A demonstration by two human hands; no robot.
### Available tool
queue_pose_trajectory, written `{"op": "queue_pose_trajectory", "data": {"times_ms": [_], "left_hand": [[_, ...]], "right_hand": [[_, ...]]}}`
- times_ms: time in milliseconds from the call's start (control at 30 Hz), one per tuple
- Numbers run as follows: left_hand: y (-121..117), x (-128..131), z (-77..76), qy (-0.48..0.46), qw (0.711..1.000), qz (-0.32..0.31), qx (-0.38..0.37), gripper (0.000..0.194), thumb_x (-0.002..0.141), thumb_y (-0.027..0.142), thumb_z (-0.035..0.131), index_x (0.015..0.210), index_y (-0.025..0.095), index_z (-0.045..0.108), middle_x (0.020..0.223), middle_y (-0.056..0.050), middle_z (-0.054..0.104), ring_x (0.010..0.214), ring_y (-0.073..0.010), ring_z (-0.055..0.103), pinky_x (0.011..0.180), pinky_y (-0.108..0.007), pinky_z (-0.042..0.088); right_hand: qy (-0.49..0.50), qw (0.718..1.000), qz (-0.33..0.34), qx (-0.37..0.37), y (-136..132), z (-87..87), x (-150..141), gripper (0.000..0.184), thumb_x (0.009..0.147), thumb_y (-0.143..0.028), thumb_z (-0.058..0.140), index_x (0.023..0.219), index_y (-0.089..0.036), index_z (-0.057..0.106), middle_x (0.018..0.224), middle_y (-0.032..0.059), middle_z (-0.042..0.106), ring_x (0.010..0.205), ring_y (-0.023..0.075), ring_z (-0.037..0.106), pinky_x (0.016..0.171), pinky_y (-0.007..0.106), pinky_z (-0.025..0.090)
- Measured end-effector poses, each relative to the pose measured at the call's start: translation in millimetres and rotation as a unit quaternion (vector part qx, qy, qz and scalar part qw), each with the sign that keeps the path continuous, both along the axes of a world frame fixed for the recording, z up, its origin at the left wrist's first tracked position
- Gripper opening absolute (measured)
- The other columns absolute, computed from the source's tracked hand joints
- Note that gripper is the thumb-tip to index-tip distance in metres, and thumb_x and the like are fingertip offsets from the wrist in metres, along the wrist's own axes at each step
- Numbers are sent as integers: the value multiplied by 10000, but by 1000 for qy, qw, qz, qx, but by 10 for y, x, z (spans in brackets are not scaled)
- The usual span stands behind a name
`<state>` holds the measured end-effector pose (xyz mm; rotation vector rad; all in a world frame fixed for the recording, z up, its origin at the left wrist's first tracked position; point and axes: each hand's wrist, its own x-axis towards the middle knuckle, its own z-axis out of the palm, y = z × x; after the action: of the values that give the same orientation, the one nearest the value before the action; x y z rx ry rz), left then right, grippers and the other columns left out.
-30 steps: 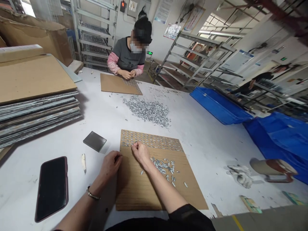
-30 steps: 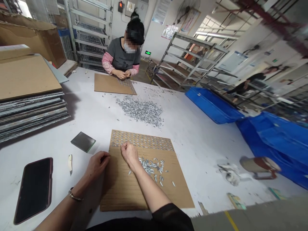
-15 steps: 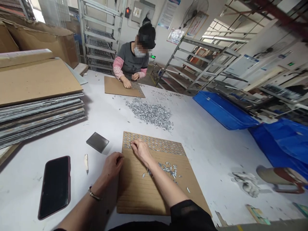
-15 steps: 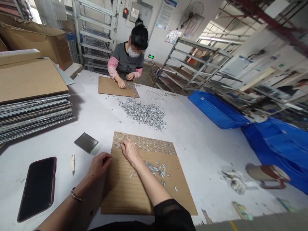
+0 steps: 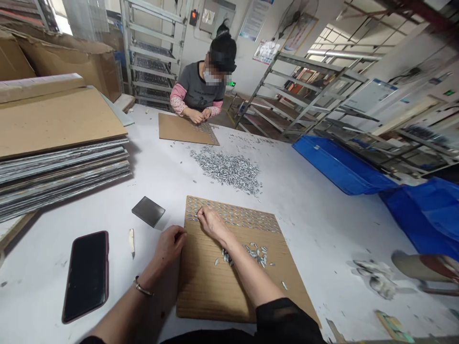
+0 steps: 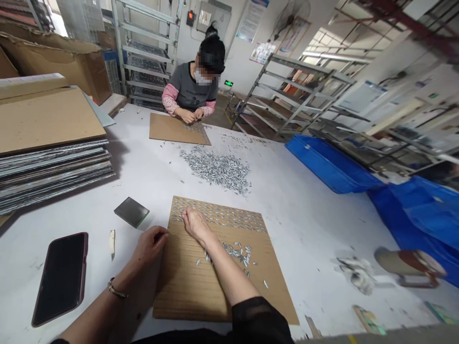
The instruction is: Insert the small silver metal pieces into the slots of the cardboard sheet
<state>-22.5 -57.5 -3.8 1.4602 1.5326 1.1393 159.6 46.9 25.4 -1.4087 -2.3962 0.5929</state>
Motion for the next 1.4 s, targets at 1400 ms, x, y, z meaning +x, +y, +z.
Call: {"op": "queue_pose_trajectory", "data": {"times_ms": [1400], "left_hand": [[-86,107,150,-288,957,-34,-13,169,805,340,676,823,171,673,645,-4,690,620,-154,640,636,-280,507]], "right_hand": [[369,863,-40,-344,-610,286,-129,346,700,-436,840,757,-155,646,605,12,696,529,116,650,572,242,549]]}}
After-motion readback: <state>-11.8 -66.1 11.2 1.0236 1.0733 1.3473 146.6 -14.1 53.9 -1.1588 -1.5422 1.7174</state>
